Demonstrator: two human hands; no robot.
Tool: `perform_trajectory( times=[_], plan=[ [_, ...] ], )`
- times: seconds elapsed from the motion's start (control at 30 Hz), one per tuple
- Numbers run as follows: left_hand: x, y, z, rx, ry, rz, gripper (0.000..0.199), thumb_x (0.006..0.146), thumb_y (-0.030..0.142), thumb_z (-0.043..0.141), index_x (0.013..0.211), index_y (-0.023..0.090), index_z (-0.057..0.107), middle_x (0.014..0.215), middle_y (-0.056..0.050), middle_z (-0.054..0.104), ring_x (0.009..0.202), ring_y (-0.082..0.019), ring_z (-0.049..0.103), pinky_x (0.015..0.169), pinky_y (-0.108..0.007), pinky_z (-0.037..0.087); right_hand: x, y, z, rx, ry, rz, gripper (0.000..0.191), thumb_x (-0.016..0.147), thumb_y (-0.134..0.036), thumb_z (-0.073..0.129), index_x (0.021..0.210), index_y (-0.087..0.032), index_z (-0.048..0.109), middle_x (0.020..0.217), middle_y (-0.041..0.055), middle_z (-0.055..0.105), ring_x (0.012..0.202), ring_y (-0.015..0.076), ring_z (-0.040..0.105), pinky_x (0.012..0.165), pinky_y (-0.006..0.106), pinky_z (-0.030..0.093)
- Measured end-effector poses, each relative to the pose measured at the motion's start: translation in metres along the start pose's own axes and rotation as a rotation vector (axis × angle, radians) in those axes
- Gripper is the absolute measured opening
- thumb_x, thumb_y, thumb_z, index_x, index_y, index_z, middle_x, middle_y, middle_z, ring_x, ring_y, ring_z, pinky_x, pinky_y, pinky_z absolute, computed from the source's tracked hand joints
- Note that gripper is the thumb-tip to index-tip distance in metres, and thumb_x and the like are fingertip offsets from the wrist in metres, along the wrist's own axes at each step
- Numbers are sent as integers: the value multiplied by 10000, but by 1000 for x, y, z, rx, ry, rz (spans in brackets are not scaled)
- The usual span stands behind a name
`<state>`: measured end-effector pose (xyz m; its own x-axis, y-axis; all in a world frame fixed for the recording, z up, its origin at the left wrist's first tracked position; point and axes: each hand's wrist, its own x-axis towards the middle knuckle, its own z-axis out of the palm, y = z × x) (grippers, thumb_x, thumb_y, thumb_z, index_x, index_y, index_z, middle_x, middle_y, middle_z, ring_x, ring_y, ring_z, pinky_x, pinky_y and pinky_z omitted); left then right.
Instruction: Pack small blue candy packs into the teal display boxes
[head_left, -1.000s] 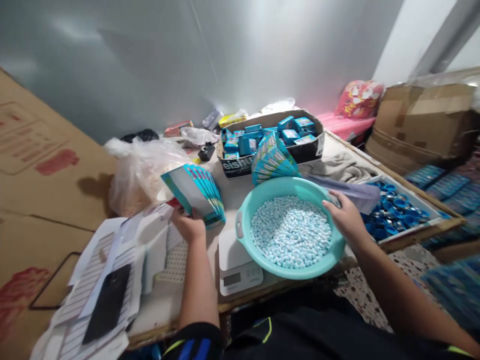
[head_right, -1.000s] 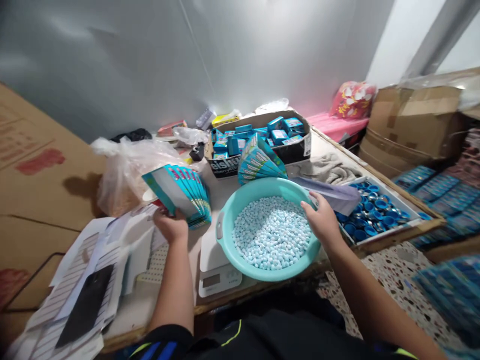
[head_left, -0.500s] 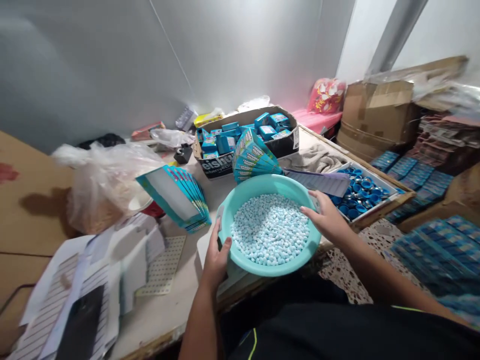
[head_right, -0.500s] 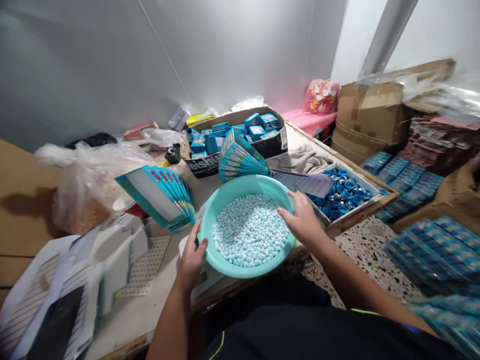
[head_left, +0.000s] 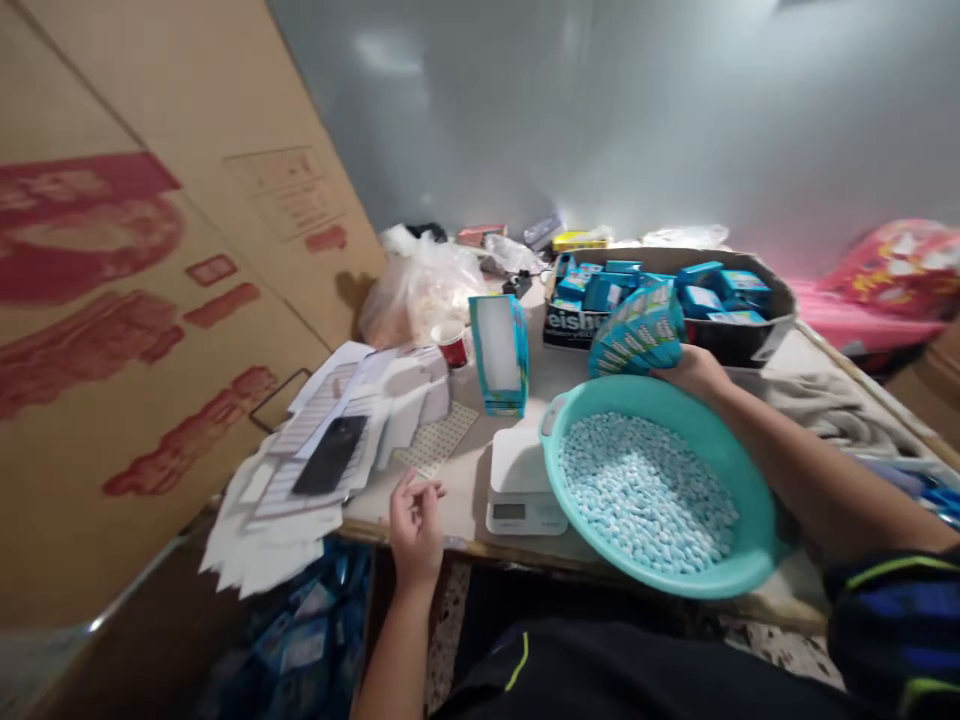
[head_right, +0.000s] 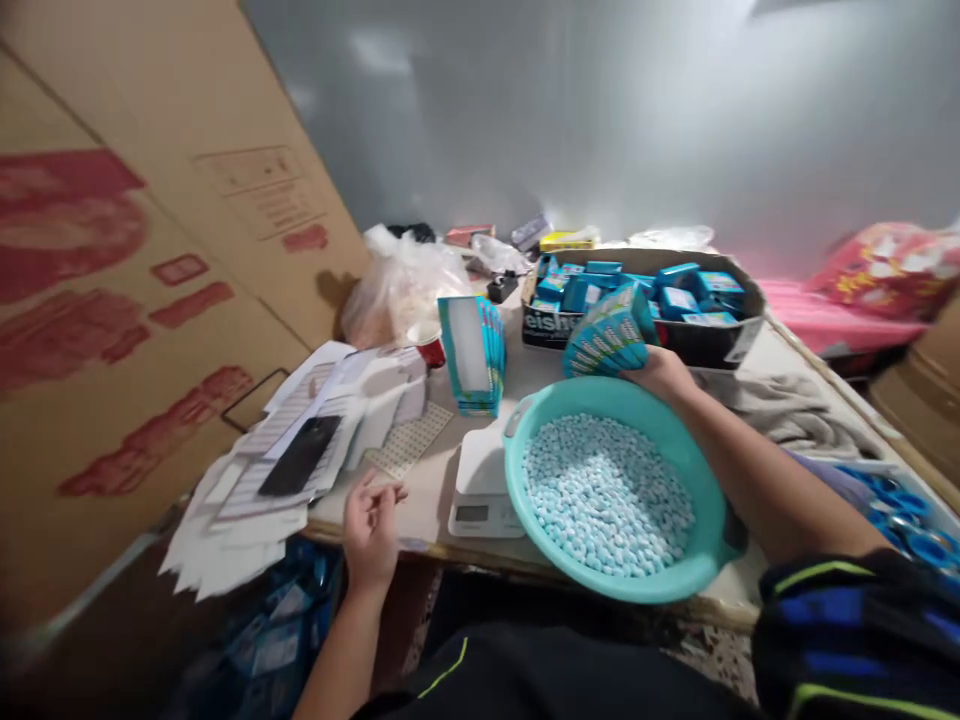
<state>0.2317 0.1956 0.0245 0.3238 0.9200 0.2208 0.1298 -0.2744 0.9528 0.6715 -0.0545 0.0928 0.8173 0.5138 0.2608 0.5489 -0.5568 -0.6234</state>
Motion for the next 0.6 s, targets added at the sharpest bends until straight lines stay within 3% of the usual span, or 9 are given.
perform_trajectory(
  times=[0.1,0.17,0.3,0.47,0.6],
  plan=[
    [-9,-21,-48,148,240,35,407,920,460,566,1249,220,560,999,-93,696,1006,-269,722,979,-464,573,0,11,0,-100,-40,-36,229,727,-312,798,892,-157,763,800,81,745,731,249,665,691,367,447],
    [-11,-30,-70,196,362,81,351,929,438,553,1184,198,578,1012,-102,688,988,-262,719,1000,-466,560,0,10,-1,-166,-30,-74,215,729,-317,799,878,-169,756,866,105,748,766,246,656,720,373,418],
    [-5,-46,-94,282,417,187,287,944,400,563,1118,177,611,1029,-113,699,1014,-262,713,1026,-462,543,-8,-17,-8,-353,51,-120,334,765,-431,805,867,-124,717,940,190,724,812,249,650,735,380,365],
    [11,-79,-111,419,387,218,283,950,390,541,1042,154,667,980,-122,736,970,-262,708,963,-440,556,-11,-106,-47,-744,335,-73,452,830,-456,791,1055,-75,701,938,214,724,865,301,678,629,354,337],
    [31,-86,-101,493,363,330,274,957,373,544,1027,149,687,932,-122,748,887,-243,703,874,-390,562,-6,-196,-83,-694,494,-185,492,850,-546,770,1036,-96,703,992,210,728,992,331,695,720,375,459]
  ],
)
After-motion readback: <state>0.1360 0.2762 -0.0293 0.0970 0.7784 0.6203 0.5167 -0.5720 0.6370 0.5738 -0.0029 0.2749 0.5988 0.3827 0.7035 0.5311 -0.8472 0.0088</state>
